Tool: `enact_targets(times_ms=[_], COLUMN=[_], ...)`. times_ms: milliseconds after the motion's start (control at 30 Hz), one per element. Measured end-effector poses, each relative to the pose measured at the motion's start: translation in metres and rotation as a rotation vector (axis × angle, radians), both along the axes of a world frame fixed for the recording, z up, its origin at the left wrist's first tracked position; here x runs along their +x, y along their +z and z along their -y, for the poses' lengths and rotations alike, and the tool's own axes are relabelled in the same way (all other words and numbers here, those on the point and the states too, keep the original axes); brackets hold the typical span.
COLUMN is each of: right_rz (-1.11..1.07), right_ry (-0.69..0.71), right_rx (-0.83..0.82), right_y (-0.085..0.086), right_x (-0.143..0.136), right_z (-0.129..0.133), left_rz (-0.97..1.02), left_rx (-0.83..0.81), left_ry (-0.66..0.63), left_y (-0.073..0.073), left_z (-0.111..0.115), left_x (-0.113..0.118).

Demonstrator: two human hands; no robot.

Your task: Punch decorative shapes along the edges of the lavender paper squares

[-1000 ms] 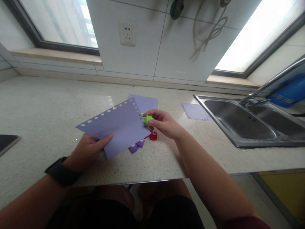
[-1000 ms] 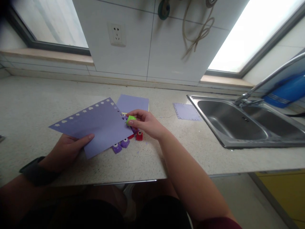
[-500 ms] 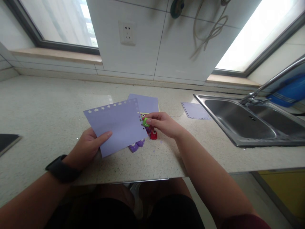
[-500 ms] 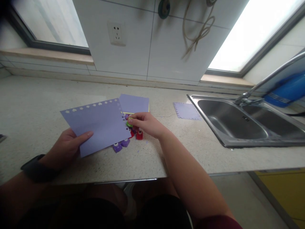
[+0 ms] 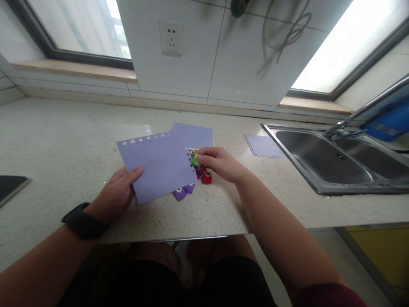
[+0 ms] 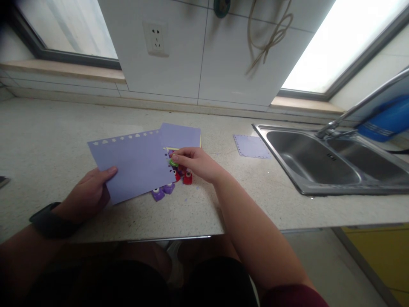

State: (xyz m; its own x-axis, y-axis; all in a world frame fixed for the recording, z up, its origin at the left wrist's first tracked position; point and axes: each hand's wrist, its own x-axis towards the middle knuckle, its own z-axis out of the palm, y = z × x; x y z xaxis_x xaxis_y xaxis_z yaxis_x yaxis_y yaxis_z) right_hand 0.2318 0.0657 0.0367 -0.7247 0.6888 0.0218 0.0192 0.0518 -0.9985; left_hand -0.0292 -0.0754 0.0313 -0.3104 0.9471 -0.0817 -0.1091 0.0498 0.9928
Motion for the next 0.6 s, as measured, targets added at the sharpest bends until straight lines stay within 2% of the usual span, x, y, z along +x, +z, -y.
enact_targets(times_ms=[100, 200, 367, 500, 600], right_rz=[-0.041, -0.054, -0.037, -0.025, -0.018], right_ry=[0.012, 0.007, -0.007, -0.034, -0.035], right_rx=[-0.034, -0.055, -0.064, -0.093, -0.116], right_y=[0.0, 0.001, 0.003, 0.004, 0.004], right_x=[0.0, -0.001, -0.002, -0.002, -0.002], right_z=[0.001, 0.002, 0.002, 0.004, 0.005], left_rz=[-0.021, 0.033, -0.054, -0.089, -0.123], left_rx=[-0.026, -0.043, -0.012, 0.001, 0.025], left_ry=[-0.009, -0.082, -0.152, -0.17, -0.137], left_y=[0.003, -0.006, -0.022, -0.02, -0.018], left_z=[0.0, 0.0, 0.002, 0.001, 0.0], left_x=[0.0, -0.007, -0.017, -0.017, -0.014])
